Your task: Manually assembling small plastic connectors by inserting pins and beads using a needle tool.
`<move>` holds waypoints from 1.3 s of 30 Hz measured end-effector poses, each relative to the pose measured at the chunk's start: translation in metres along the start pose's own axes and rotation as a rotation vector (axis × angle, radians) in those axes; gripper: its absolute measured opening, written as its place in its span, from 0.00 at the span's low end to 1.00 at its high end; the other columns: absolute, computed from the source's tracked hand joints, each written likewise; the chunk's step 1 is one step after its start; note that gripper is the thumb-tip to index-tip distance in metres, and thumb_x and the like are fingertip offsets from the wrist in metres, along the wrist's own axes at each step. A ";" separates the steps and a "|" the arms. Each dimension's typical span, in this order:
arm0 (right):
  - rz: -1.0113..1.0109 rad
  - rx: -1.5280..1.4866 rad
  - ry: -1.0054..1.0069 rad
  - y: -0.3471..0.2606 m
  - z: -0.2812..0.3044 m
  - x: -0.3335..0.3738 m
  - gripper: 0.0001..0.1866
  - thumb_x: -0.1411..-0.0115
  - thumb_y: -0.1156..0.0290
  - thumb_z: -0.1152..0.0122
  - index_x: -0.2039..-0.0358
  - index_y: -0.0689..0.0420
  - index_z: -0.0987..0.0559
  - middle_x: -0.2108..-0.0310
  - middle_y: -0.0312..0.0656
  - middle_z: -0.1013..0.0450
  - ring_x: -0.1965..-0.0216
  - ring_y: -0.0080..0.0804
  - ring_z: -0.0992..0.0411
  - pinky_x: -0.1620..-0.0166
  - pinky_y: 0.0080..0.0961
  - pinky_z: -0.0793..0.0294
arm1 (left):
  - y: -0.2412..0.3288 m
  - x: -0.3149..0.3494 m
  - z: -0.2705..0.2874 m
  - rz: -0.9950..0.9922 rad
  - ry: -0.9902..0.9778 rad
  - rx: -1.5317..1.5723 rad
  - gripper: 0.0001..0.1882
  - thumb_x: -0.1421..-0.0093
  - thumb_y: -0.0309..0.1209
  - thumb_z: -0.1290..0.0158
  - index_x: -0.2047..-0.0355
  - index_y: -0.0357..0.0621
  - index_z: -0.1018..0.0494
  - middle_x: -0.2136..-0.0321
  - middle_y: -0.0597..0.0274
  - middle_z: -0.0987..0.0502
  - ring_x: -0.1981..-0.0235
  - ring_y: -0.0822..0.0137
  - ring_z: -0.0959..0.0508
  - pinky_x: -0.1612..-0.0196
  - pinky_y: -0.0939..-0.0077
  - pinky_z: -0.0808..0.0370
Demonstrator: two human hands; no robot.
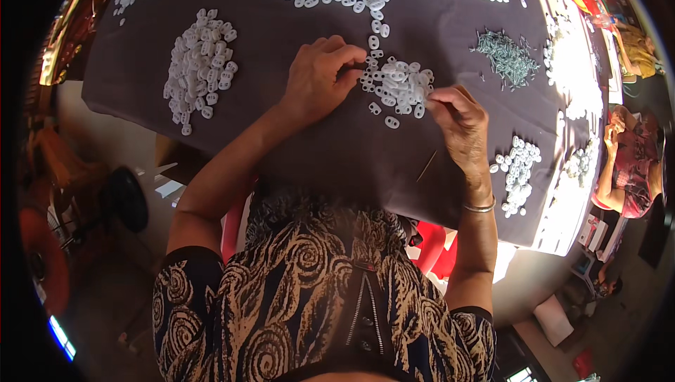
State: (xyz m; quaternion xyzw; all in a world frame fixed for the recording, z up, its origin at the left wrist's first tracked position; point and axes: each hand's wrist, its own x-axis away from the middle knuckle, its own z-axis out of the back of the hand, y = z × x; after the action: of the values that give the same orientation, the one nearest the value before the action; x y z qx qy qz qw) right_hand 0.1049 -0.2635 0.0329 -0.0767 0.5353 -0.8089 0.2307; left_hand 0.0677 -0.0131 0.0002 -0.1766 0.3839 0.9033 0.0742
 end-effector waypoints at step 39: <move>0.272 0.301 -0.161 0.001 -0.013 -0.011 0.12 0.53 0.84 0.35 0.68 0.58 0.23 0.72 0.35 0.30 0.75 0.26 0.32 0.71 0.23 0.32 | 0.000 -0.003 -0.011 -0.077 0.009 0.325 0.10 0.50 0.17 0.47 0.67 0.41 0.25 0.74 0.65 0.28 0.73 0.73 0.24 0.69 0.80 0.26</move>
State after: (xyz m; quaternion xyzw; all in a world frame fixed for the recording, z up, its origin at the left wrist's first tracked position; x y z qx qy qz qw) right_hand 0.1104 -0.2476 0.0276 -0.0330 0.3939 -0.8324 0.3885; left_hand 0.0738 -0.0212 -0.0058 -0.1807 0.5183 0.8250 0.1347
